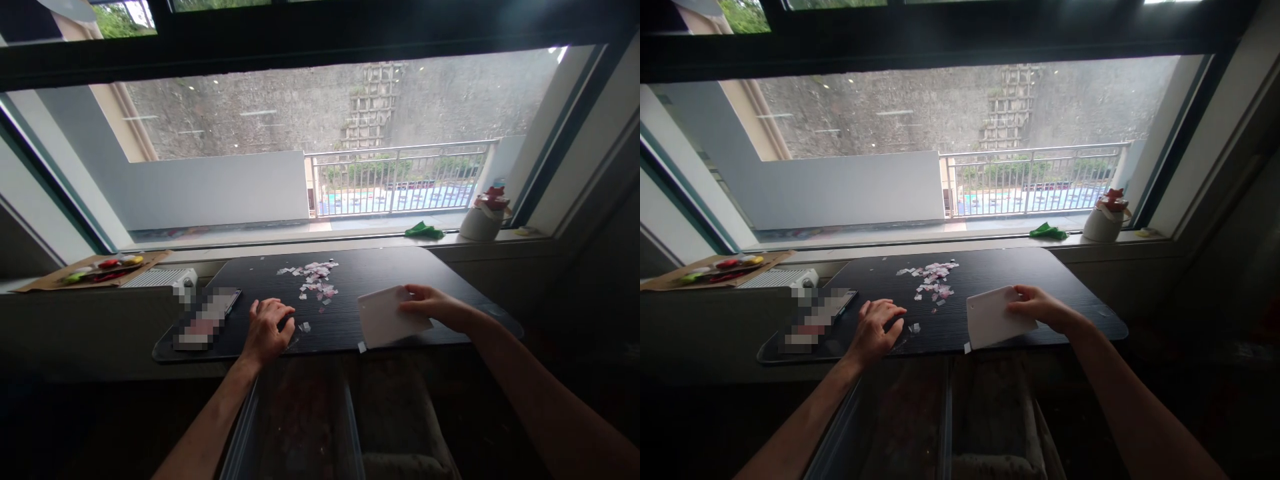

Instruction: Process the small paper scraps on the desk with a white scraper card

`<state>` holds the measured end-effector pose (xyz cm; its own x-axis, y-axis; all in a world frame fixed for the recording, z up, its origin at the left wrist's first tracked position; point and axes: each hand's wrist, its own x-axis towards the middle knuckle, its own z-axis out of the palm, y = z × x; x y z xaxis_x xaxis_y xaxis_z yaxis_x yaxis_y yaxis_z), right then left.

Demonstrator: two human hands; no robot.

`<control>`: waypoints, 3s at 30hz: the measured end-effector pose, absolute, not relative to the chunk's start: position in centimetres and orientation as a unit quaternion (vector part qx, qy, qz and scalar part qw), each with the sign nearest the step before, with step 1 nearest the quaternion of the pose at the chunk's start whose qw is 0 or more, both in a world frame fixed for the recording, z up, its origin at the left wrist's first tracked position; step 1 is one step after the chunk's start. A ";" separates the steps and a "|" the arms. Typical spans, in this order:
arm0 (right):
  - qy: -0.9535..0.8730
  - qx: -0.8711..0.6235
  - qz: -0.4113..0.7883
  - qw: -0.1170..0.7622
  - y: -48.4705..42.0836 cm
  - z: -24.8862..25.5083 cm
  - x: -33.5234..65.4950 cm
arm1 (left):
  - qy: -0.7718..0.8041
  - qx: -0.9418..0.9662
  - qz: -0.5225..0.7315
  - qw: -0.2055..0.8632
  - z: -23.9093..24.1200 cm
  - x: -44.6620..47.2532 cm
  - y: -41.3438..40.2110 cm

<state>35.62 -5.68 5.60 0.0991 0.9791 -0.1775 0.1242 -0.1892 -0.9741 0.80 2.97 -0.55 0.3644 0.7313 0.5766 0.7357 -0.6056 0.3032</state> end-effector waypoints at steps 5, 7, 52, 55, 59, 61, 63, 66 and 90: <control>-0.456 -0.599 0.467 0.463 -5.8 5.5 35.6 | -0.445 -0.820 -0.360 -0.012 -0.5 0.8 3.0; -0.453 -0.598 0.456 0.478 -5.3 4.9 35.2 | -0.445 -0.818 -0.365 -0.020 -0.5 0.8 3.0; -0.522 -0.546 0.411 0.511 -3.7 3.3 25.6 | -0.491 -0.779 -0.388 -0.033 -1.0 1.1 3.5; -0.509 -0.558 0.395 0.523 -3.7 3.0 25.4 | -0.490 -0.781 -0.387 -0.033 -1.1 1.1 3.5; -0.507 -0.559 0.407 0.515 -3.8 2.6 25.0 | -0.491 -0.779 -0.388 -0.032 -1.1 1.1 3.5; -0.505 -0.557 0.416 0.511 -3.7 2.5 25.0 | -0.492 -0.779 -0.388 -0.030 -1.1 1.1 3.5; -0.500 -0.560 0.419 0.511 -3.6 2.4 25.0 | -0.492 -0.779 -0.388 -0.029 -1.1 1.1 3.5; -0.490 -0.570 0.423 0.506 -3.5 2.1 24.8 | -0.492 -0.780 -0.386 -0.027 -1.1 1.1 3.5; -0.496 -0.637 0.196 0.556 -2.9 1.4 27.0 | -0.460 -0.813 -0.357 -0.015 -0.7 1.1 2.8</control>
<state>26.96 -2.92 1.42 0.4309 0.8507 0.3012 0.4136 0.1105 -0.9037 1.09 2.83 -0.73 0.3210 0.7587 0.5669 0.7377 -0.5757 0.3527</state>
